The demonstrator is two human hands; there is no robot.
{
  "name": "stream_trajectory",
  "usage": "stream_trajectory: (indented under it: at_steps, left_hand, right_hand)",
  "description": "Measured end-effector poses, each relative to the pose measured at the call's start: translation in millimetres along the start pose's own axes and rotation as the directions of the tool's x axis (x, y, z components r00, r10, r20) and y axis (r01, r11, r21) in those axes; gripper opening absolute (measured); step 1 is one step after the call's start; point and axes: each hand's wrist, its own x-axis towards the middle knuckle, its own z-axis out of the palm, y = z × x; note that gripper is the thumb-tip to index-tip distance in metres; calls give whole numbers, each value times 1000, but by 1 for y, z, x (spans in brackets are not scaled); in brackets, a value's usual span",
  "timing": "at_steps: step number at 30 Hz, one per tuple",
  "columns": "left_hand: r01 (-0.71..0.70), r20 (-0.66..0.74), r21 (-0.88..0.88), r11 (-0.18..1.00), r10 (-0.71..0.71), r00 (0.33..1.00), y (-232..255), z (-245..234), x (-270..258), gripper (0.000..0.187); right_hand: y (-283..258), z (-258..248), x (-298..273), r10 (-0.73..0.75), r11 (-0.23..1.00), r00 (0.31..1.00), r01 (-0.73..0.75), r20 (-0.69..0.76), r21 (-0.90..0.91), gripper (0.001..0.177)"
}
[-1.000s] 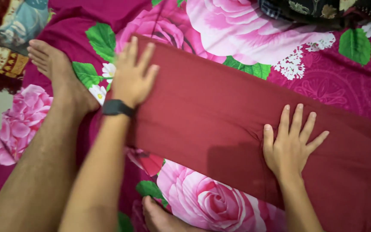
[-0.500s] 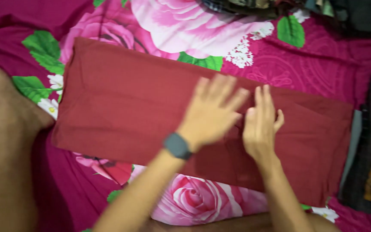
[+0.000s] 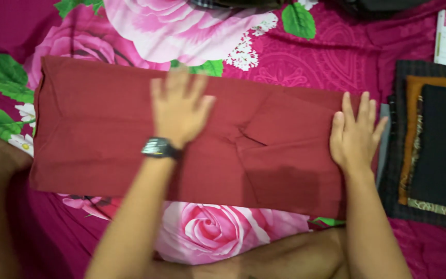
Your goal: Folding several shirts on a bed with a floral bedspread.
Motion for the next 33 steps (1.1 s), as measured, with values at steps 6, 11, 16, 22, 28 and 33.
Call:
stream_trajectory:
  at_steps: [6,11,16,22,28,33]
  left_hand:
    - [159,-20,103,982,-158,987,-108,-42,-59,55]
    - [296,-71,76,952,-291,954,-144,-68,-112,56]
    - [367,-192,-62,928,-372,908,-179,-67,-162,54]
    - [623,-281,100,776,-578,766,-178,-86,-178,58]
    - [775,-74,-122,621,-784,616,-186,-101,-163,55]
    - [582,-105,-391,713,-663,741,-208,-73,-153,67]
  right_hand:
    - [23,9,-14,81,996,988,-77,-130,32,56]
    - [33,6,-36,16,999,997,-13,-73,38,63]
    - [-2,-12,-70,74,995,997,-75,19,62,68]
    - [-57,-9,-120,7,991,1000,-5,18,-136,74]
    - [-73,6,-153,-13,992,999,18,40,-126,75]
    - [-74,7,-153,32,993,997,-24,70,-115,78]
